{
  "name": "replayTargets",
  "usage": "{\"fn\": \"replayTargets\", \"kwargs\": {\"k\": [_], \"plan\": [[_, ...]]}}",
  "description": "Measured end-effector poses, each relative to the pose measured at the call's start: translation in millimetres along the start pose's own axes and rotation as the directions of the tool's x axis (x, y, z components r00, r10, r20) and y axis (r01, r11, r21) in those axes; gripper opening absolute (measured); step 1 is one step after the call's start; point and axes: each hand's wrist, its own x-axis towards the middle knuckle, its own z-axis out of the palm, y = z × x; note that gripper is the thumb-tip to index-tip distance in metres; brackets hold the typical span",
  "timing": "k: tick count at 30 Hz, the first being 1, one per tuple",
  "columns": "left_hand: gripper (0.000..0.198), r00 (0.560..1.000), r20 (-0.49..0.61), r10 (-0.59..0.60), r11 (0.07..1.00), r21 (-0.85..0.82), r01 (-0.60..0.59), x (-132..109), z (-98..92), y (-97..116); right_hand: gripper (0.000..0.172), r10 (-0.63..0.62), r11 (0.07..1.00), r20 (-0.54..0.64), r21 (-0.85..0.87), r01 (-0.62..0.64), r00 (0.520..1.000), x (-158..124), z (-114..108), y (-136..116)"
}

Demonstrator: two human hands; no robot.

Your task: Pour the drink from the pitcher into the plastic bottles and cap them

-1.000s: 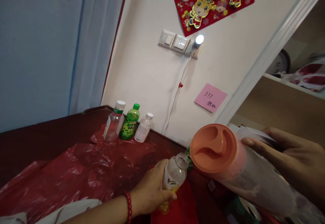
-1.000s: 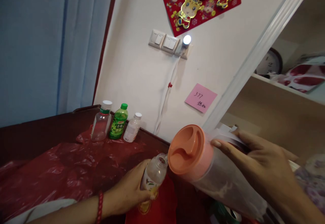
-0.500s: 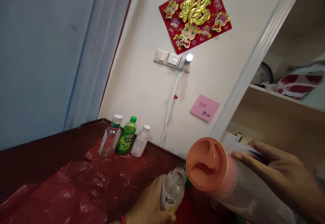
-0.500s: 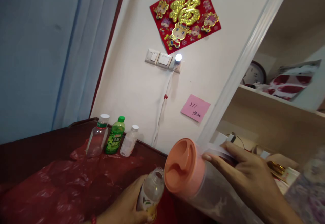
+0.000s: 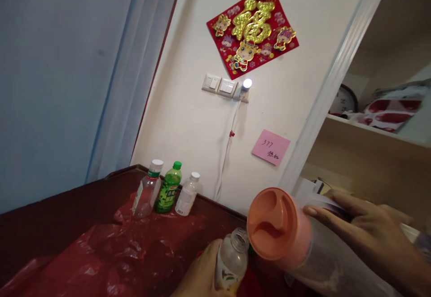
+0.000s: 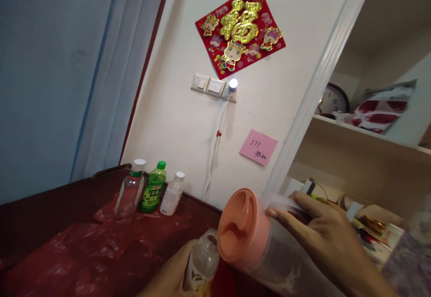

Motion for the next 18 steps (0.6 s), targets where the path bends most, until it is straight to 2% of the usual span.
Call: {"fn": "replayTargets", "kwargs": {"k": [7, 11, 15, 18], "plan": [[0.070, 1.000, 0.006, 0.015, 1.000, -0.003, -0.015, 1.8, -1.0, -2.0, 0.051, 0.009, 0.997, 0.027, 0.075, -0.011, 1.000, 1.7, 0.5, -3.7], [0.068, 1.000, 0.006, -0.003, 1.000, -0.010, 0.003, 0.3, -1.6, 0.0, 0.048, 0.001, 0.999, 0.028, 0.043, -0.003, 1.000, 1.1, 1.3, -1.9], [0.076, 1.000, 0.005, -0.023, 0.999, -0.028, 0.023, 0.1, -1.7, 0.0, 0.051, 0.002, 1.000, 0.000, 0.021, -0.002, 1.000, 1.6, -0.2, -4.0], [0.078, 0.999, -0.002, -0.042, 0.998, -0.047, 0.042, 0.2, -0.4, 0.6, 0.048, 0.047, 0.998, 0.019, 0.044, -0.048, 0.999, 2.3, -3.4, -9.4]]}}
